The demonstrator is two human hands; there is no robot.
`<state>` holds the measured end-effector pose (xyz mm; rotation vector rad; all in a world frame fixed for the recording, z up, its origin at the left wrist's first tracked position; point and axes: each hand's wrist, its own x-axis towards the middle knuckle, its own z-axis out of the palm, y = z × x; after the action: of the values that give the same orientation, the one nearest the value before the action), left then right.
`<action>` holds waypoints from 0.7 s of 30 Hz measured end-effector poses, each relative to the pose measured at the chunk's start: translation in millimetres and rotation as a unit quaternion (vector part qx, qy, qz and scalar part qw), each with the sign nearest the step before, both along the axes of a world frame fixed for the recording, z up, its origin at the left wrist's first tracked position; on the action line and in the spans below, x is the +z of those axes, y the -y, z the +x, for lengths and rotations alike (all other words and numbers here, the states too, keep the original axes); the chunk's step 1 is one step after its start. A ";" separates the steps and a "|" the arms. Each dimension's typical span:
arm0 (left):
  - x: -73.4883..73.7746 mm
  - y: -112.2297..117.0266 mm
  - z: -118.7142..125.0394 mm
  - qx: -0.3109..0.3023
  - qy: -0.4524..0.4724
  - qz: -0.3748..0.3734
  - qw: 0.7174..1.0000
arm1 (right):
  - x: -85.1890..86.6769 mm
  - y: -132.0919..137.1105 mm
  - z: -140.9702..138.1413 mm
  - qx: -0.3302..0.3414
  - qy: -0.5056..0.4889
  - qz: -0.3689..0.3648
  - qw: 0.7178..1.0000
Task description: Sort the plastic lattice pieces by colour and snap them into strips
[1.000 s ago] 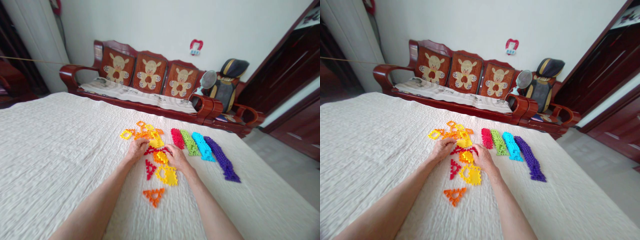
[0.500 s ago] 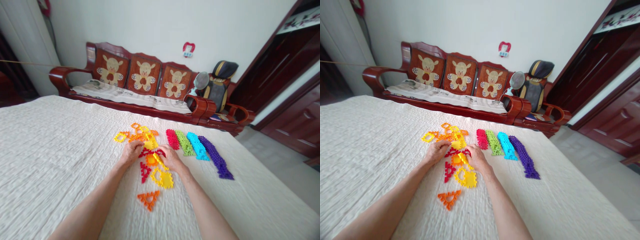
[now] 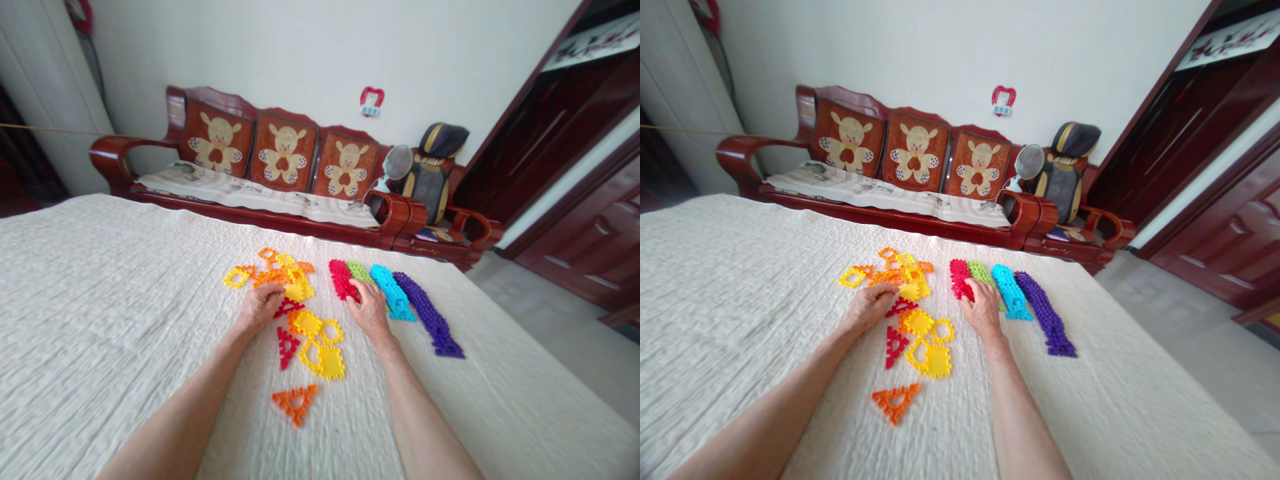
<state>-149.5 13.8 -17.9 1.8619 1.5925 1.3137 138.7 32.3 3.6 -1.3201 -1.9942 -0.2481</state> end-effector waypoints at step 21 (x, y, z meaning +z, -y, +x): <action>-6.1 -3.5 -0.3 0.009 0.014 0.000 1.000 | -7.8 -1.0 3.3 0.021 0.034 -0.019 0.999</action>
<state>-149.8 17.3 -24.1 1.8252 1.5983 1.3416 142.0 33.4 -4.2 -1.3072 -2.0919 -0.2384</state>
